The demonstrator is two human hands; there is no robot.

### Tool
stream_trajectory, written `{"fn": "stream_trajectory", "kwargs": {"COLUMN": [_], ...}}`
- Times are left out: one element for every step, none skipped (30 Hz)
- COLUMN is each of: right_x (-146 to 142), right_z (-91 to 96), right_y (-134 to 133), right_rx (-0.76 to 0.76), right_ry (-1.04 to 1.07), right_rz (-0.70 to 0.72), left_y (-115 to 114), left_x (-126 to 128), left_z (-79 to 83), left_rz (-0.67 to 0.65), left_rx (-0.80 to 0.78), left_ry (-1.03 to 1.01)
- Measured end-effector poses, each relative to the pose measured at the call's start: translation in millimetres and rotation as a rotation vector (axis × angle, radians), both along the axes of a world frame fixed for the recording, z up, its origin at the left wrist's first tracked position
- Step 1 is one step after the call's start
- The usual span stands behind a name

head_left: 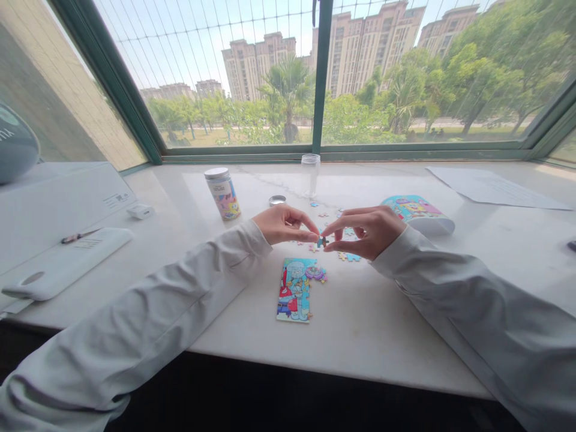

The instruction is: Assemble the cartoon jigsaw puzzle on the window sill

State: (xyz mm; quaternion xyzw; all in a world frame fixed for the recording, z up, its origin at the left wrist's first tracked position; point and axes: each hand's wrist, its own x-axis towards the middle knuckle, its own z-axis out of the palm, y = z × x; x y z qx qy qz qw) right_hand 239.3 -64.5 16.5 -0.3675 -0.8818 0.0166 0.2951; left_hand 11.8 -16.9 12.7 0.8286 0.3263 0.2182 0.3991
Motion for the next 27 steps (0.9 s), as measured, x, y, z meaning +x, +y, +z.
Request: {"fn": "stream_trajectory", "kwargs": {"right_x": [0.2, 0.3, 0.4, 0.5, 0.5, 0.5, 0.3, 0.2, -0.1, -0.3, -0.5, -0.6, -0.7, -0.7, -0.5, -0.3, 0.0, 0.2, 0.5, 0.7, 0.8, 0.9, 0.9, 0.9, 0.9, 0.9, 0.9], "right_z": [-0.2, -0.4, -0.6, -0.7, -0.8, -0.9, -0.9, -1.0, -1.1, -1.2, -1.2, -1.3, -1.5, -1.7, -1.9, -2.3, -2.6, -3.0, -3.4, -3.8, -4.1, -4.4, -4.6, -4.7, -4.8, -4.8, -4.8], "right_y": [0.2, 0.5, 0.7, 1.0, 1.2, 1.3, 1.4, 1.5, 1.4, 1.3, 1.2, 1.1, 1.1, 1.2, 1.5, 2.0, 2.7, 3.4, 4.2, 5.0, 5.6, 6.1, 6.4, 6.5, 6.6, 6.7, 6.7], "right_rx": [0.004, 0.007, 0.01, 0.012, 0.013, 0.012, 0.01, 0.007, 0.004, 0.001, -0.003, -0.005, -0.007, -0.007, -0.005, -0.003, -0.001, 0.001, 0.002, 0.004, 0.007, 0.01, 0.011, 0.01, 0.008, 0.006, 0.004], "right_ry": [0.001, -0.001, -0.003, -0.005, -0.007, -0.007, -0.007, -0.005, -0.003, 0.0, 0.004, 0.008, 0.013, 0.019, 0.025, 0.03, 0.034, 0.038, 0.04, 0.044, 0.05, 0.056, 0.06, 0.063, 0.063, 0.063, 0.061], "right_rz": [-0.01, -0.019, -0.026, -0.031, -0.036, -0.042, -0.048, -0.055, -0.062, -0.068, -0.074, -0.078, -0.08, -0.081, -0.082, -0.081, -0.08, -0.081, -0.082, -0.084, -0.089, -0.094, -0.099, -0.103, -0.106, -0.11, -0.112], "left_y": [-0.9, -1.8, -2.7, -3.3, -3.7, -3.9, -3.8, -3.5, -3.2, -3.0, -2.9, -3.0, -3.1, -3.5, -3.8, -4.2, -4.6, -4.9, -5.2, -5.5, -5.7, -5.9, -6.1, -6.3, -6.6, -6.9, -7.3], "left_x": [-0.5, -0.8, -1.1, -1.2, -1.2, -1.2, -1.1, -1.1, -1.1, -1.2, -1.3, -1.4, -1.5, -1.6, -1.5, -1.3, -1.0, -0.6, -0.1, 0.5, 1.1, 1.6, 2.0, 2.4, 2.6, 2.6, 2.6], "left_z": [-0.1, -0.3, -0.6, -1.1, -1.7, -2.4, -3.0, -3.5, -3.8, -3.9, -3.8, -3.5, -3.2, -2.9, -2.7, -2.6, -2.5, -2.6, -2.7, -2.8, -2.9, -3.1, -3.2, -3.3, -3.3, -3.3, -3.3], "left_rz": [0.001, 0.001, 0.003, 0.005, 0.007, 0.005, 0.004, 0.004, 0.005, 0.008, 0.011, 0.015, 0.018, 0.02, 0.022, 0.022, 0.023, 0.025, 0.028, 0.033, 0.036, 0.038, 0.038, 0.037, 0.038, 0.039, 0.042], "left_rx": [0.034, 0.066, 0.098, 0.131, 0.163, 0.193, 0.22, 0.244, 0.264, 0.28, 0.292, 0.3, 0.305, 0.309, 0.314, 0.321, 0.329, 0.338, 0.347, 0.352, 0.354, 0.352, 0.348, 0.344, 0.342, 0.344, 0.349], "left_ry": [-0.017, -0.033, -0.047, -0.059, -0.07, -0.077, -0.085, -0.095, -0.104, -0.112, -0.116, -0.114, -0.108, -0.102, -0.099, -0.099, -0.102, -0.107, -0.113, -0.12, -0.129, -0.14, -0.151, -0.157, -0.161, -0.162, -0.161]}}
